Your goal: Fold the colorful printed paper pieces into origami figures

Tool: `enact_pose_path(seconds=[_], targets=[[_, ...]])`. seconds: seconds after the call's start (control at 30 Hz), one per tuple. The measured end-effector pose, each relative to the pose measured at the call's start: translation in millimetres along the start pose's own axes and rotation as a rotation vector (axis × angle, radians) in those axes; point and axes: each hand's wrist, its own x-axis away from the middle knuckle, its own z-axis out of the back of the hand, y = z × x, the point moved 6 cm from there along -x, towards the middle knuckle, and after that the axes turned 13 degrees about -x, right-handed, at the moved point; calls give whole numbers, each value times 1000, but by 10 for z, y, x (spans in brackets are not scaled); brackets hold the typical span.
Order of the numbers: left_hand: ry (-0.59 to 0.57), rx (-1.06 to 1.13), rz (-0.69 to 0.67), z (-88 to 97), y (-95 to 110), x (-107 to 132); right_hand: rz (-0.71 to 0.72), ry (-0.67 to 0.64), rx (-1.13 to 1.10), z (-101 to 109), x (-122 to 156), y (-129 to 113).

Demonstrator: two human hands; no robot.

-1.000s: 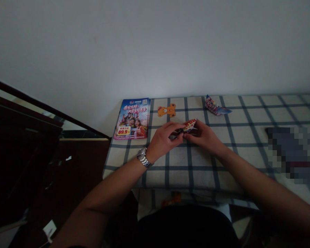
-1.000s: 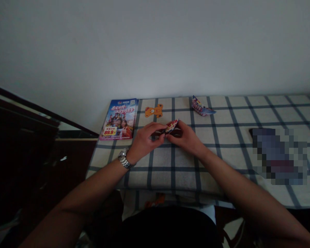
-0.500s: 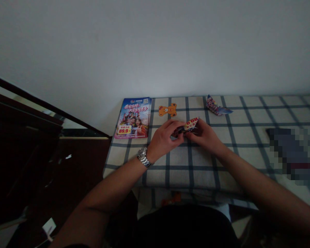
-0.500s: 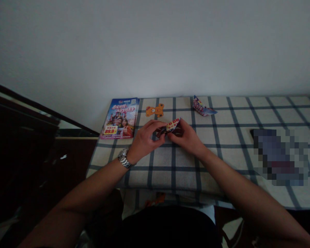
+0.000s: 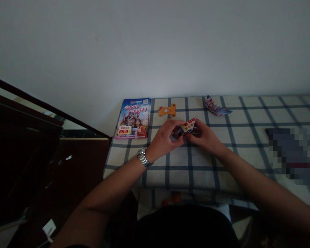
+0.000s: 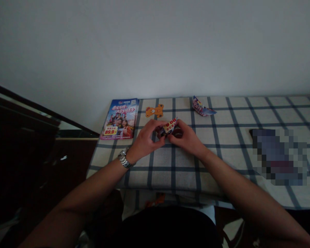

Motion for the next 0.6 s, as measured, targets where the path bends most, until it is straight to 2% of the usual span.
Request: enact_pose_path(seconds=[0.27, 0.6], targets=[[-14, 75, 2, -42, -1, 5, 36, -17, -37, 8, -16, 37], [11, 76, 11, -43, 9, 6, 29, 0, 44, 26, -22, 76]])
